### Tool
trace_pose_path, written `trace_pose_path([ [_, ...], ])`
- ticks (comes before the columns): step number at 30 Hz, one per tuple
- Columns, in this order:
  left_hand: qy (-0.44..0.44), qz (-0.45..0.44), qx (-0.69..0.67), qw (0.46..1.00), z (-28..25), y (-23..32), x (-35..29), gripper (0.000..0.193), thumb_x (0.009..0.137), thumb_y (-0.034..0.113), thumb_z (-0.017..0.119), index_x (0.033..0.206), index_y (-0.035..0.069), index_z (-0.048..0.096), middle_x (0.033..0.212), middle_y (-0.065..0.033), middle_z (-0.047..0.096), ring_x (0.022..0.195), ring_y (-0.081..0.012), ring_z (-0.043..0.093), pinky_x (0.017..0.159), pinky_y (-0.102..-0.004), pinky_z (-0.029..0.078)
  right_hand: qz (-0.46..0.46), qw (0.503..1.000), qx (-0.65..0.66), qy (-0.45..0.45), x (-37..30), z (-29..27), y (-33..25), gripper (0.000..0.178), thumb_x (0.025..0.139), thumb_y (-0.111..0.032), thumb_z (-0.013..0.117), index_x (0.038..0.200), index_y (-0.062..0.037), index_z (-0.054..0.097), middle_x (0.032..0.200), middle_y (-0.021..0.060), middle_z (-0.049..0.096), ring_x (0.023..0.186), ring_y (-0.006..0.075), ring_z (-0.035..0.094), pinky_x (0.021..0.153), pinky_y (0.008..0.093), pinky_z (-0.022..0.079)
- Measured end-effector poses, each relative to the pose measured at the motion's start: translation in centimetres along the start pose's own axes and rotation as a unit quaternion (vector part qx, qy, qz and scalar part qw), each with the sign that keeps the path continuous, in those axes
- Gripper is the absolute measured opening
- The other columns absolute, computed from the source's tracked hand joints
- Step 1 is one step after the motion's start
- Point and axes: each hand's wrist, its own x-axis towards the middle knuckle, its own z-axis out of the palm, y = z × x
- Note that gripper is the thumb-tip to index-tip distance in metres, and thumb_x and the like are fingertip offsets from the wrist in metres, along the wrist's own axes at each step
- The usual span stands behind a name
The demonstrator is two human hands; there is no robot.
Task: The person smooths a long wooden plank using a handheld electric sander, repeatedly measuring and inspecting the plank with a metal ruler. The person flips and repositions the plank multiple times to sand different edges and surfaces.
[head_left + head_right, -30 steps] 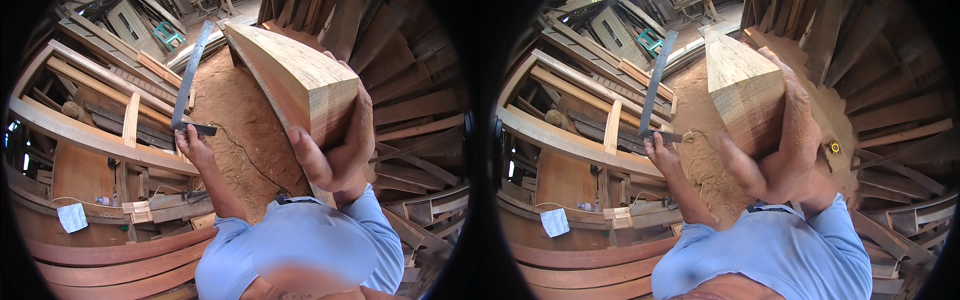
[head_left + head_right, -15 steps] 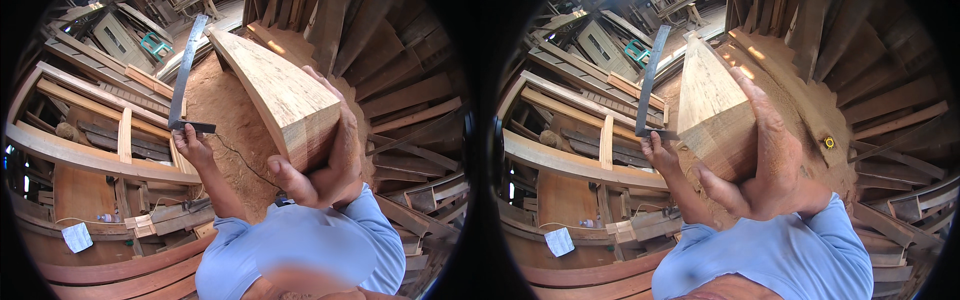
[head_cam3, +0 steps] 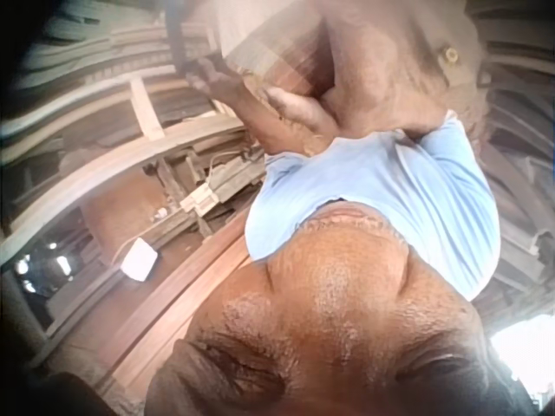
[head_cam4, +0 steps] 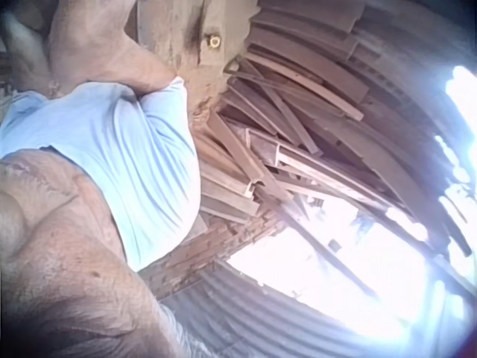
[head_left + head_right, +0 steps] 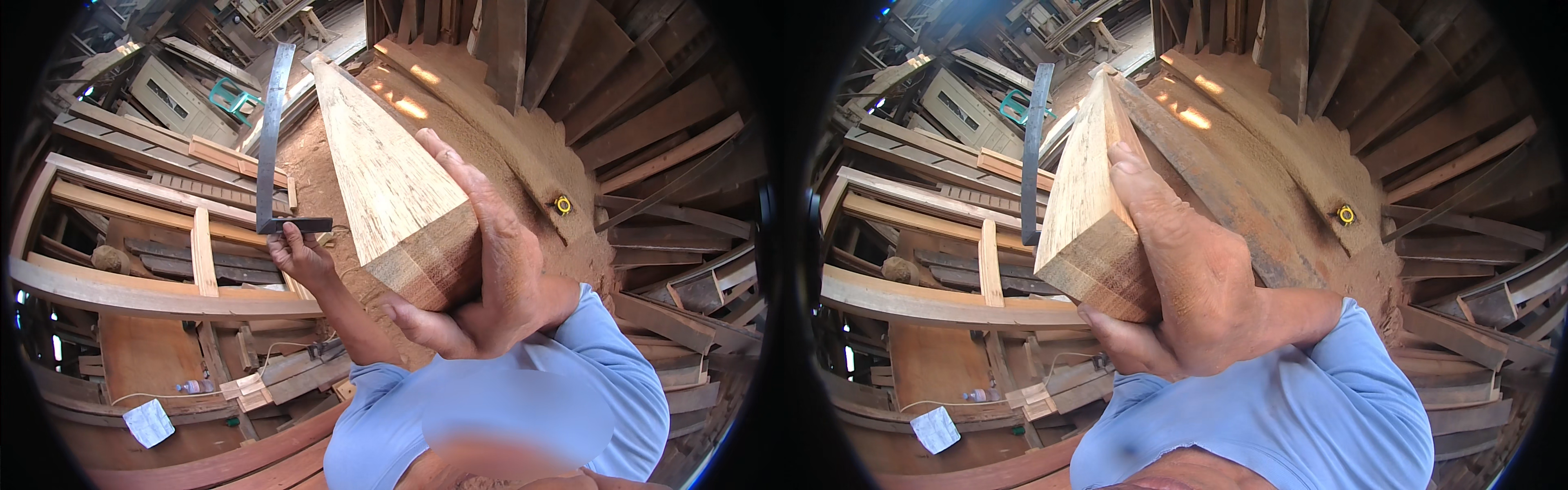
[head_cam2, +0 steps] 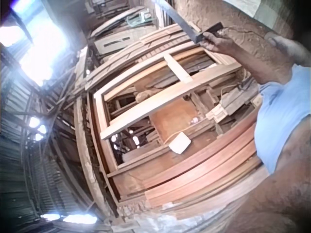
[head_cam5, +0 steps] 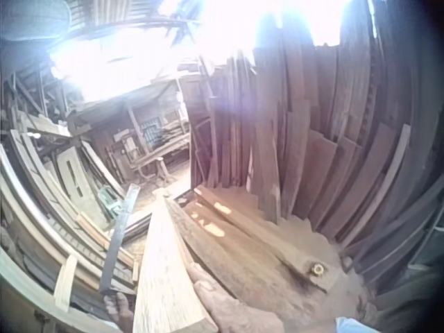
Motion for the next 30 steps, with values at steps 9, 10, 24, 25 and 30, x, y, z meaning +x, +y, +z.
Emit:
trace_pose_path([
  [9, -0.022, -0.046, -0.026, 0.998, 1.4, -1.9, 0.6, 0.011, 0.099, 0.005, 0.061, 0.109, 0.001, 0.057, 0.1, -0.0058, 0.063, 0.087, -0.0105, 0.063, 0.077, -0.0253, 0.059, 0.038, 0.999, -0.011, -0.028, 0.1, -0.5, -0.7, 0.107, 0.08, -0.016, 0.081, 0.151, 0.0147, 0.007, 0.148, 0.0471, 0.027, 0.142, 0.0529, 0.033, 0.115, 0.0549, 0.032],
  [10, -0.017, -0.069, -0.045, 0.996, 1.4, -2.7, 1.2, 0.011, 0.099, 0.005, 0.062, 0.108, 0.001, 0.057, 0.1, -0.0053, 0.063, 0.086, -0.0098, 0.062, 0.077, -0.0259, 0.059, 0.032, 0.999, -0.011, -0.034, -0.1, -0.6, -0.6, 0.108, 0.08, -0.017, 0.08, 0.151, 0.0147, 0.006, 0.148, 0.0474, 0.026, 0.142, 0.0532, 0.033, 0.115, 0.0552, 0.032],
  [24, -0.184, -0.05, 0.135, 0.972, 10.1, -11.8, 7.1, 0.015, 0.099, 0.011, 0.063, 0.108, -0.001, 0.065, 0.089, -0.0039, 0.07, 0.075, -0.0059, 0.062, 0.069, -0.0242, 0.052, 0.051, 0.994, -0.05, -0.079, -4.5, -1.2, -0.3, 0.106, 0.084, -0.031, 0.077, 0.146, 0.0212, 0.009, 0.139, 0.0564, 0.025, 0.135, 0.0592, 0.038, 0.113, 0.0595, 0.034],
  [25, -0.189, -0.047, 0.132, 0.972, 10.1, -12.2, 7.3, 0.015, 0.099, 0.012, 0.063, 0.106, 0.0, 0.065, 0.089, -0.0036, 0.07, 0.075, -0.0058, 0.062, 0.069, -0.0241, 0.052, 0.055, 0.997, -0.038, -0.045, -4.7, -0.8, -0.3, 0.104, 0.084, -0.03, 0.077, 0.146, 0.0204, 0.01, 0.138, 0.0569, 0.026, 0.135, 0.0591, 0.038, 0.113, 0.0606, 0.034],
  [30, -0.192, -0.04, 0.142, 0.97, 10.5, -11.7, 7.1, 0.015, 0.099, 0.015, 0.063, 0.102, 0.0, 0.065, 0.086, -0.003, 0.069, 0.073, -0.0054, 0.062, 0.066, -0.024, 0.052, 0.085, 0.987, -0.1, 0.089, -5.2, 1.7, -0.6, 0.101, 0.084, -0.046, 0.077, 0.141, 0.0184, 0.024, 0.126, 0.0539, 0.044, 0.121, 0.0553, 0.056, 0.104, 0.0578, 0.047],
])
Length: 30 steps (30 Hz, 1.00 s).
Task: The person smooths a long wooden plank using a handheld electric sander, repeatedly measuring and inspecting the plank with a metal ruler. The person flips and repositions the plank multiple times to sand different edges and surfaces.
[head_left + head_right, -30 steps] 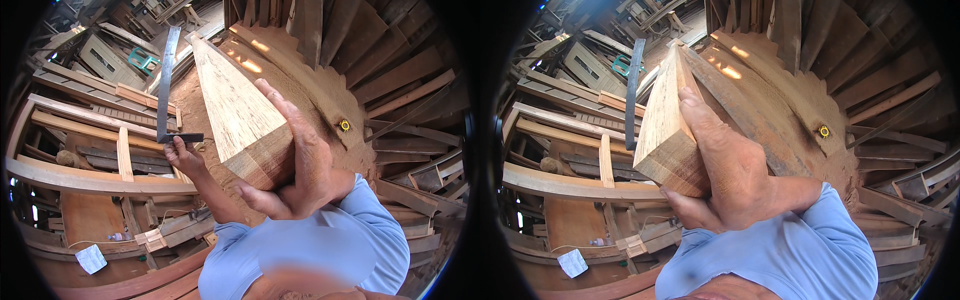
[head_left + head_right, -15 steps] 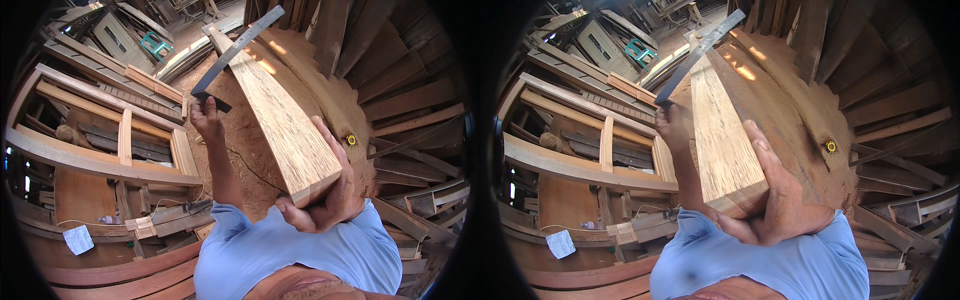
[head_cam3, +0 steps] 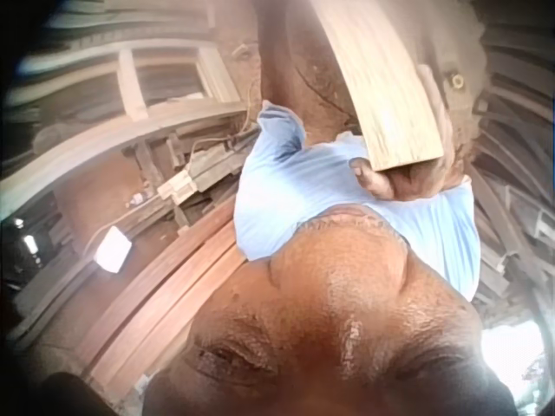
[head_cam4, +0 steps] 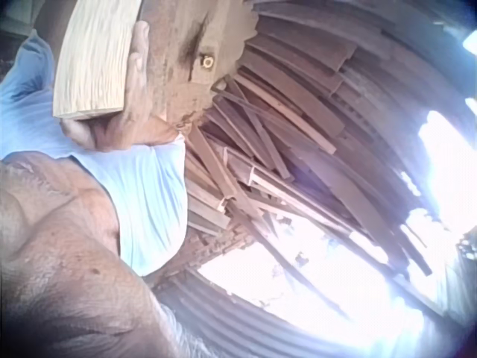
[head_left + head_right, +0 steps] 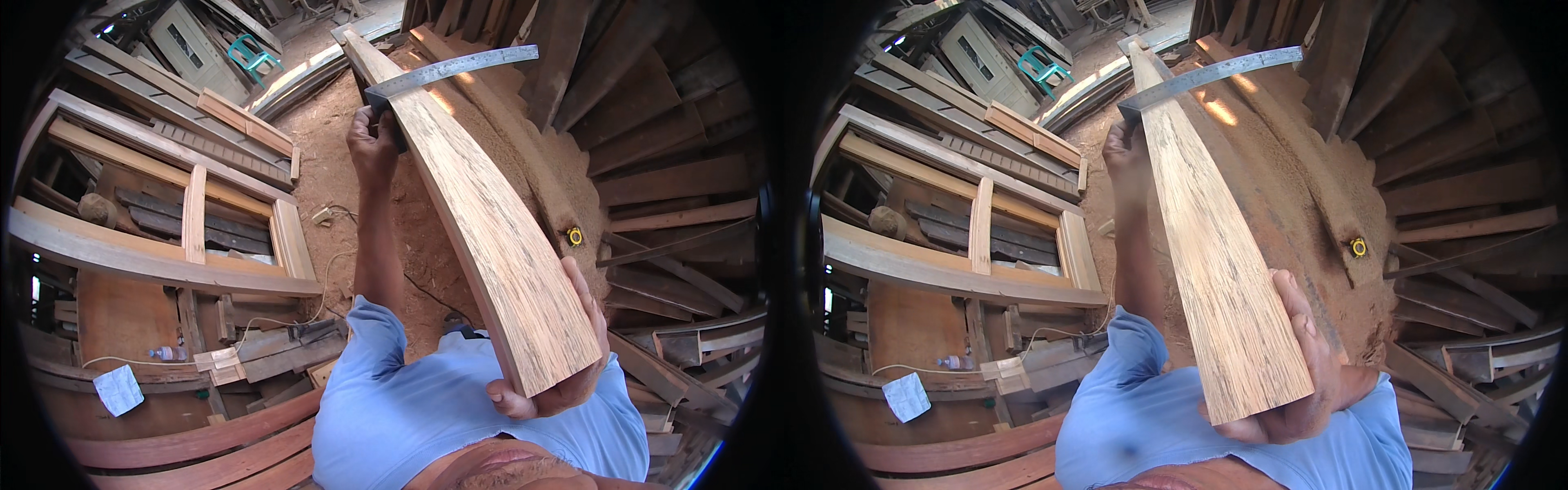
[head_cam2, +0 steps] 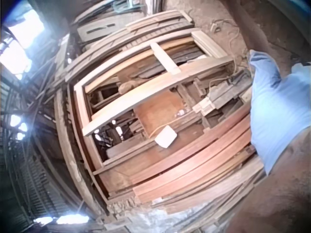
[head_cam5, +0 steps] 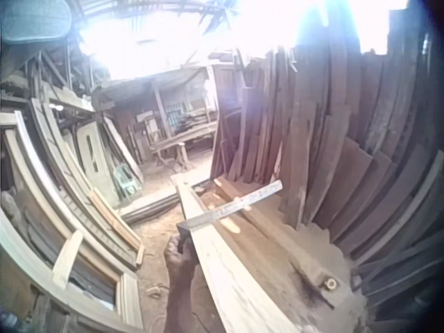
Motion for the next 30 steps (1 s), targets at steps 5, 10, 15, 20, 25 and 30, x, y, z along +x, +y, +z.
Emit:
trace_pose_path([
  [5, 0.002, 0.017, 0.036, 0.999, 0.2, 1.4, -0.4, 0.018, 0.099, 0.018, 0.065, 0.102, 0.0, 0.065, 0.083, -0.0032, 0.069, 0.071, -0.0059, 0.062, 0.066, -0.0238, 0.051, 0.048, 0.997, -0.061, 0.01, 0.1, 0.2, -0.9, 0.104, 0.083, -0.058, 0.074, 0.141, 0.0145, 0.027, 0.124, 0.0492, 0.051, 0.115, 0.0529, 0.061, 0.099, 0.0557, 0.052],
  [10, 0.012, 0.011, 0.036, 0.999, 0.5, -0.1, 0.6, 0.015, 0.098, 0.014, 0.062, 0.102, 0.0, 0.064, 0.082, -0.0035, 0.069, 0.069, -0.0062, 0.06, 0.062, -0.024, 0.049, 0.029, 0.999, -0.02, -0.019, 0.2, -0.5, -0.3, 0.107, 0.08, -0.051, 0.08, 0.144, 0.0141, 0.024, 0.127, 0.0495, 0.049, 0.119, 0.0533, 0.058, 0.106, 0.0583, 0.044],
  [15, 0.06, 0.082, 0.025, 0.995, -1.2, -8.6, 7.5, 0.01, 0.098, 0.01, 0.059, 0.101, 0.0, 0.062, 0.085, -0.0057, 0.069, 0.072, -0.0077, 0.061, 0.059, -0.0265, 0.049, 0.028, 0.999, 0.037, -0.027, -0.1, -0.4, -0.3, 0.108, 0.076, -0.04, 0.085, 0.147, 0.0129, 0.023, 0.13, 0.0503, 0.045, 0.124, 0.0552, 0.053, 0.109, 0.0596, 0.04],
  [20, 0.046, 0.017, -0.027, 0.998, -0.7, -12.1, 9.1, 0.013, 0.099, 0.012, 0.06, 0.103, 0.0, 0.06, 0.087, -0.0073, 0.07, 0.072, -0.0107, 0.063, 0.062, -0.0287, 0.054, 0.034, 0.997, 0.015, -0.072, -1.6, -1.4, 0.1, 0.127, 0.067, -0.052, 0.09, 0.149, 0.0107, 0.016, 0.14, 0.0492, 0.033, 0.131, 0.0556, 0.046, 0.109, 0.0566, 0.042],
  [25, 0.046, 0.0, -0.028, 0.999, -0.1, -11.6, 8.8, 0.015, 0.1, 0.014, 0.061, 0.104, -0.001, 0.06, 0.087, -0.0075, 0.07, 0.07, -0.0111, 0.064, 0.061, -0.0281, 0.054, 0.049, 0.997, 0.021, -0.053, -1.7, -1.4, 0.1, 0.121, 0.068, -0.051, 0.088, 0.149, 0.0075, 0.02, 0.14, 0.0469, 0.037, 0.132, 0.0546, 0.046, 0.108, 0.0571, 0.043],
  [30, 0.044, 0.019, -0.04, 0.998, 0.2, -10.9, 8.8, 0.016, 0.099, 0.014, 0.063, 0.103, -0.001, 0.061, 0.086, -0.0066, 0.069, 0.07, -0.0103, 0.063, 0.061, -0.0275, 0.053, 0.046, 0.997, 0.065, 0.005, -0.3, -0.7, -0.3, 0.097, 0.078, -0.036, 0.081, 0.148, 0.0088, 0.031, 0.133, 0.0458, 0.047, 0.126, 0.053, 0.053, 0.104, 0.0601, 0.046],
])
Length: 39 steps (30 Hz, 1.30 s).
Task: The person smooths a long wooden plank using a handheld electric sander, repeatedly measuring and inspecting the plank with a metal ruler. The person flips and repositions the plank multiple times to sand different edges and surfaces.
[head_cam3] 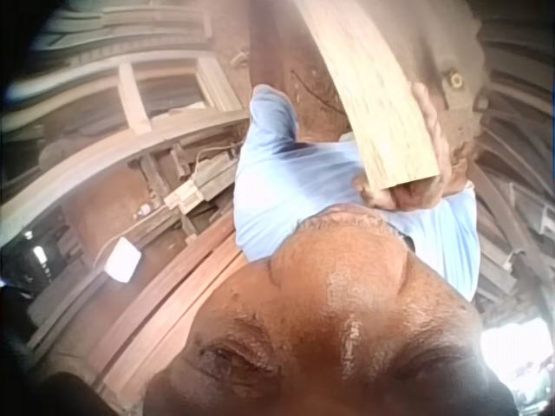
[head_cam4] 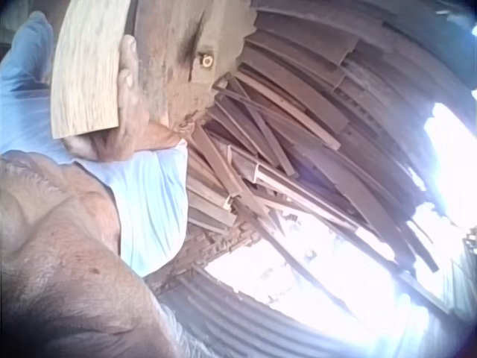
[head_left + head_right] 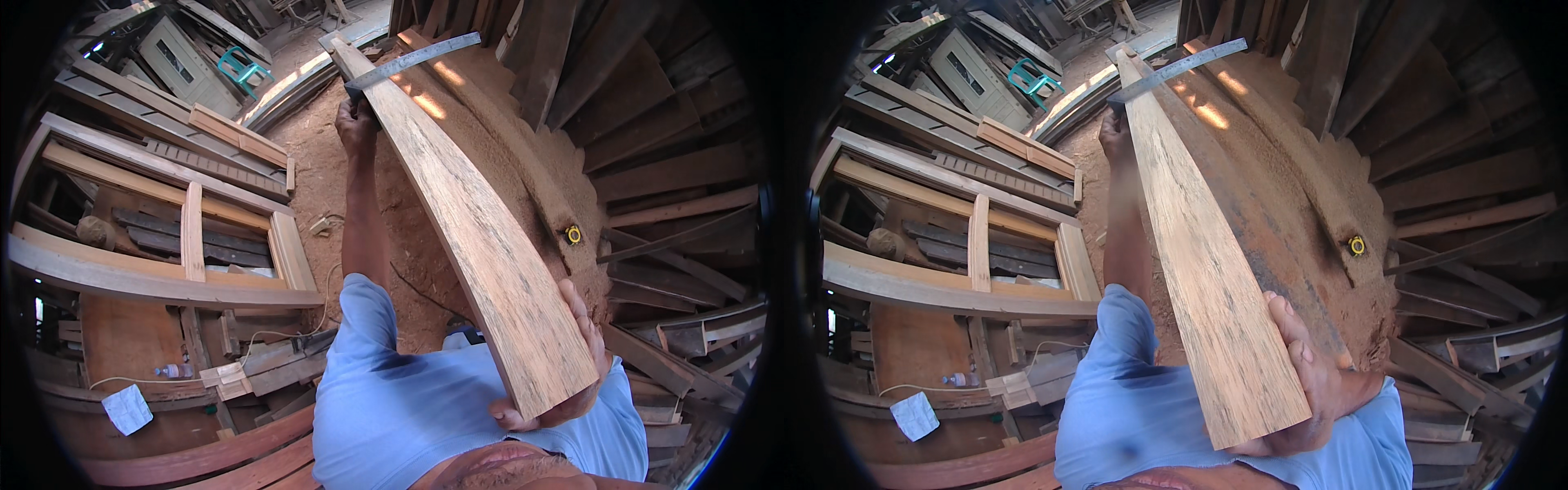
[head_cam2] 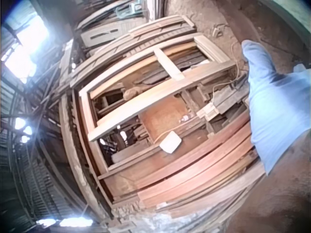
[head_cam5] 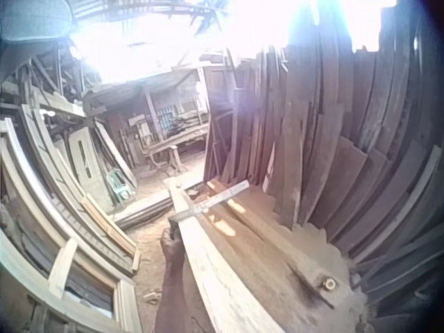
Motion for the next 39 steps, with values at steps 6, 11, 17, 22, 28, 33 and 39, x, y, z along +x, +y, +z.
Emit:
trace_pose_path([
  [6, 0.014, -0.011, 0.006, 1.0, 0.0, 5.6, -3.2, 0.016, 0.098, 0.015, 0.066, 0.102, -0.001, 0.062, 0.086, -0.0044, 0.068, 0.07, -0.0075, 0.061, 0.063, -0.0243, 0.052, -0.083, 0.996, 0.019, -0.034, 2.5, -0.7, 1.7, 0.122, 0.07, -0.05, 0.089, 0.146, 0.0172, 0.022, 0.138, 0.0486, 0.039, 0.131, 0.0516, 0.049, 0.109, 0.0549, 0.042],
  [11, -0.042, 0.04, -0.017, 0.998, 3.5, 15.5, -9.5, 0.016, 0.099, 0.015, 0.065, 0.104, 0.0, 0.062, 0.086, -0.0019, 0.068, 0.073, -0.0038, 0.06, 0.065, -0.0208, 0.05, -0.074, 0.996, -0.041, -0.017, 3.4, -1.3, 0.8, 0.115, 0.074, -0.046, 0.086, 0.145, 0.0189, 0.024, 0.137, 0.0503, 0.039, 0.128, 0.0525, 0.052, 0.107, 0.0539, 0.044],
  [17, -0.063, 0.02, -0.005, 0.998, 2.0, 15.9, -11.5, 0.013, 0.1, 0.014, 0.063, 0.101, 0.002, 0.061, 0.088, -0.0016, 0.069, 0.076, -0.0028, 0.06, 0.07, -0.0202, 0.05, -0.092, 0.994, 0.026, 0.047, 2.2, 0.2, 1.5, 0.106, 0.075, -0.042, 0.085, 0.14, 0.0218, 0.031, 0.134, 0.0496, 0.043, 0.127, 0.053, 0.052, 0.107, 0.0524, 0.044],
  [22, -0.073, 0.0, 0.01, 0.997, 1.9, 16.4, -11.5, 0.012, 0.101, 0.013, 0.063, 0.1, 0.002, 0.06, 0.088, -0.0022, 0.069, 0.076, -0.0028, 0.06, 0.07, -0.0206, 0.05, -0.112, 0.993, -0.022, 0.004, 2.6, -0.7, 1.6, 0.104, 0.075, -0.041, 0.084, 0.14, 0.022, 0.032, 0.131, 0.0495, 0.046, 0.127, 0.0528, 0.053, 0.107, 0.0528, 0.044],
  [28, -0.092, 0.022, 0.01, 0.996, 2.5, 17.0, -11.8, 0.012, 0.101, 0.014, 0.062, 0.101, 0.002, 0.059, 0.087, -0.0014, 0.067, 0.075, -0.003, 0.059, 0.069, -0.021, 0.049, -0.093, 0.995, -0.01, -0.032, 2.3, -1.5, 1.5, 0.102, 0.078, -0.035, 0.08, 0.144, 0.0197, 0.025, 0.139, 0.0466, 0.04, 0.133, 0.0498, 0.048, 0.109, 0.052, 0.041],
  [33, -0.104, -0.034, 0.016, 0.994, 3.4, 14.0, -13.3, 0.011, 0.1, 0.012, 0.062, 0.102, 0.001, 0.06, 0.091, -0.0027, 0.067, 0.077, -0.0051, 0.059, 0.069, -0.0225, 0.05, -0.009, 0.992, -0.094, -0.087, 1.1, -4.5, 1.0, 0.087, 0.082, -0.019, 0.074, 0.144, 0.0155, 0.022, 0.139, 0.0425, 0.042, 0.134, 0.0467, 0.048, 0.113, 0.0481, 0.036],
  [39, -0.16, -0.081, 0.027, 0.984, 4.7, 9.8, -17.8, 0.006, 0.098, 0.009, 0.064, 0.097, 0.004, 0.062, 0.086, 0.0022, 0.062, 0.073, -0.0039, 0.052, 0.065, -0.0215, 0.042, 0.292, 0.914, -0.28, -0.031, -6.4, -10.0, 2.1, 0.067, 0.077, -0.013, 0.079, 0.13, 0.0077, 0.044, 0.113, 0.0267, 0.067, 0.108, 0.0341, 0.068, 0.095, 0.042, 0.05],
])
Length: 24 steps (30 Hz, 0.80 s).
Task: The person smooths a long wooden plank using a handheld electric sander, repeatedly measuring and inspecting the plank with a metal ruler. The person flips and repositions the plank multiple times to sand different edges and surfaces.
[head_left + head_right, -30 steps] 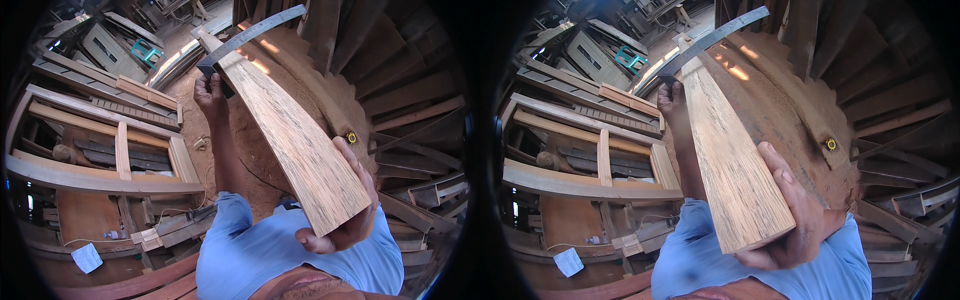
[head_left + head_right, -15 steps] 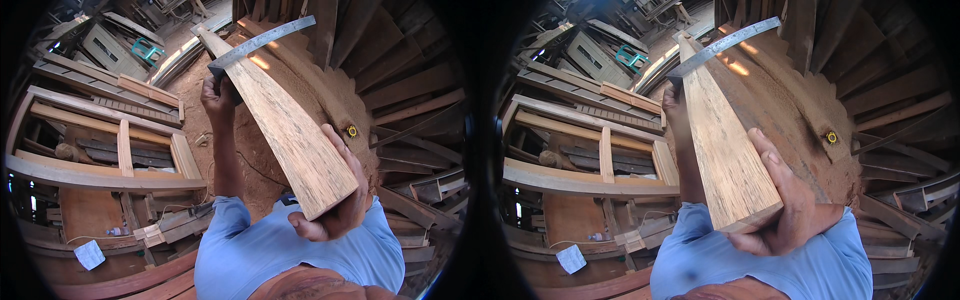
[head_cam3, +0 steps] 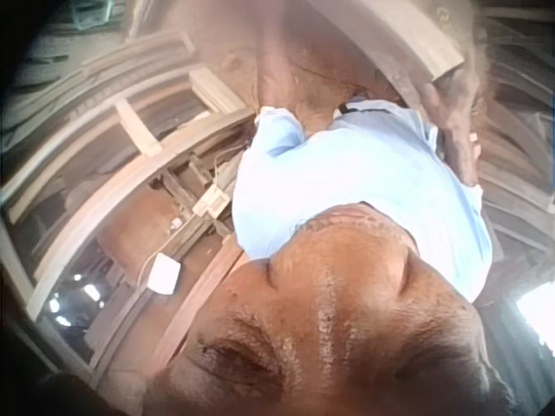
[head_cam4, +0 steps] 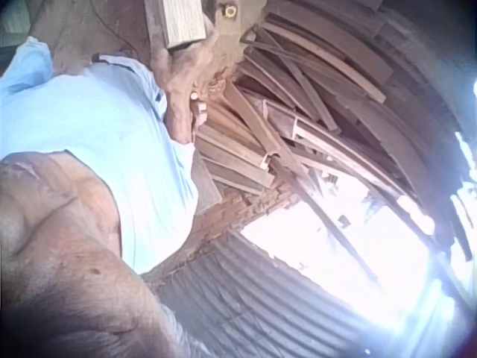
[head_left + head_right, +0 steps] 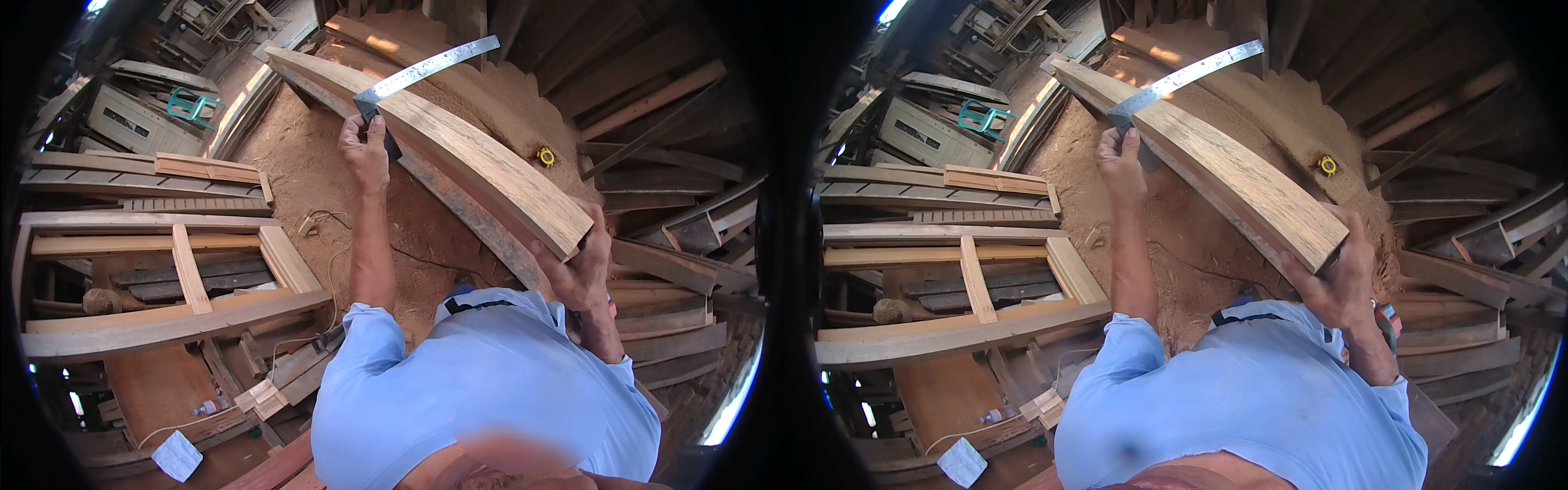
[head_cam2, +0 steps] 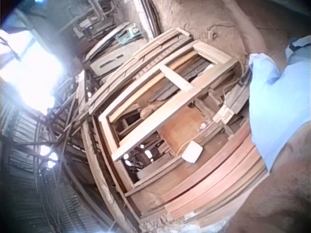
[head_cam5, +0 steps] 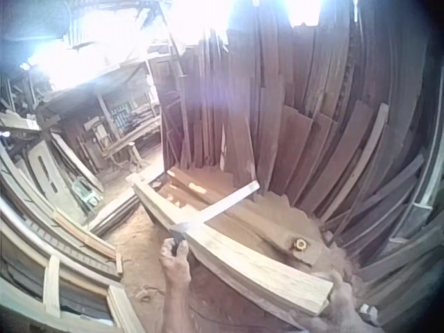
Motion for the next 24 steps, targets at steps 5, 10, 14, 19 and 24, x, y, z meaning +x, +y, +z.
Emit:
trace_pose_path([
  [5, 0.009, -0.084, -0.078, 0.993, 0.1, -3.9, -4.0, 0.01, 0.096, 0.009, 0.068, 0.093, 0.004, 0.06, 0.083, 0.0025, 0.06, 0.071, -0.0051, 0.051, 0.065, -0.0225, 0.044, 0.231, 0.972, -0.035, -0.014, -5.5, 3.1, 11.5, 0.069, 0.073, -0.016, 0.084, 0.128, 0.0021, 0.048, 0.104, 0.0241, 0.07, 0.103, 0.0377, 0.069, 0.091, 0.0423, 0.052],
  [10, 0.038, -0.15, -0.044, 0.987, -4.0, -11.0, -10.8, 0.008, 0.097, 0.008, 0.067, 0.097, 0.005, 0.06, 0.089, 0.0, 0.062, 0.077, -0.0075, 0.054, 0.072, -0.0245, 0.047, 0.263, 0.95, -0.131, -0.107, -10.2, 8.2, 22.9, 0.066, 0.073, -0.016, 0.084, 0.128, -0.003, 0.049, 0.106, 0.0285, 0.068, 0.102, 0.0475, 0.065, 0.087, 0.0502, 0.052],
  [14, 0.009, -0.177, 0.072, 0.982, -4.7, -15.2, -16.1, 0.007, 0.096, 0.005, 0.066, 0.098, 0.004, 0.059, 0.089, -0.0001, 0.061, 0.078, -0.007, 0.054, 0.073, -0.0246, 0.047, 0.342, 0.919, -0.132, -0.145, -13.5, 13.9, 32.3, 0.069, 0.075, -0.018, 0.082, 0.133, -0.0074, 0.046, 0.104, 0.03, 0.067, 0.102, 0.0499, 0.063, 0.088, 0.0542, 0.05],
  [19, -0.092, -0.244, 0.223, 0.939, -3.8, -20.3, -22.6, 0.006, 0.095, 0.005, 0.065, 0.097, 0.003, 0.059, 0.086, 0.0004, 0.061, 0.074, -0.0055, 0.055, 0.068, -0.0246, 0.047, 0.358, 0.906, -0.147, -0.175, -14.8, 13.9, 32.3, 0.065, 0.078, -0.015, 0.076, 0.136, -0.0106, 0.046, 0.115, 0.0311, 0.063, 0.102, 0.0526, 0.062, 0.089, 0.0564, 0.05],
  [24, -0.108, -0.23, 0.255, 0.933, 0.6, -27.8, -25.9, 0.011, 0.088, 0.003, 0.069, 0.095, 0.001, 0.059, 0.084, -0.0118, 0.064, 0.069, -0.0208, 0.06, 0.068, -0.0348, 0.05, 0.337, 0.919, -0.154, -0.136, -14.1, 3.8, 31.1, 0.074, 0.078, -0.021, 0.078, 0.142, -0.0075, 0.044, 0.134, 0.0259, 0.056, 0.124, 0.0463, 0.052, 0.105, 0.05, 0.043],
])
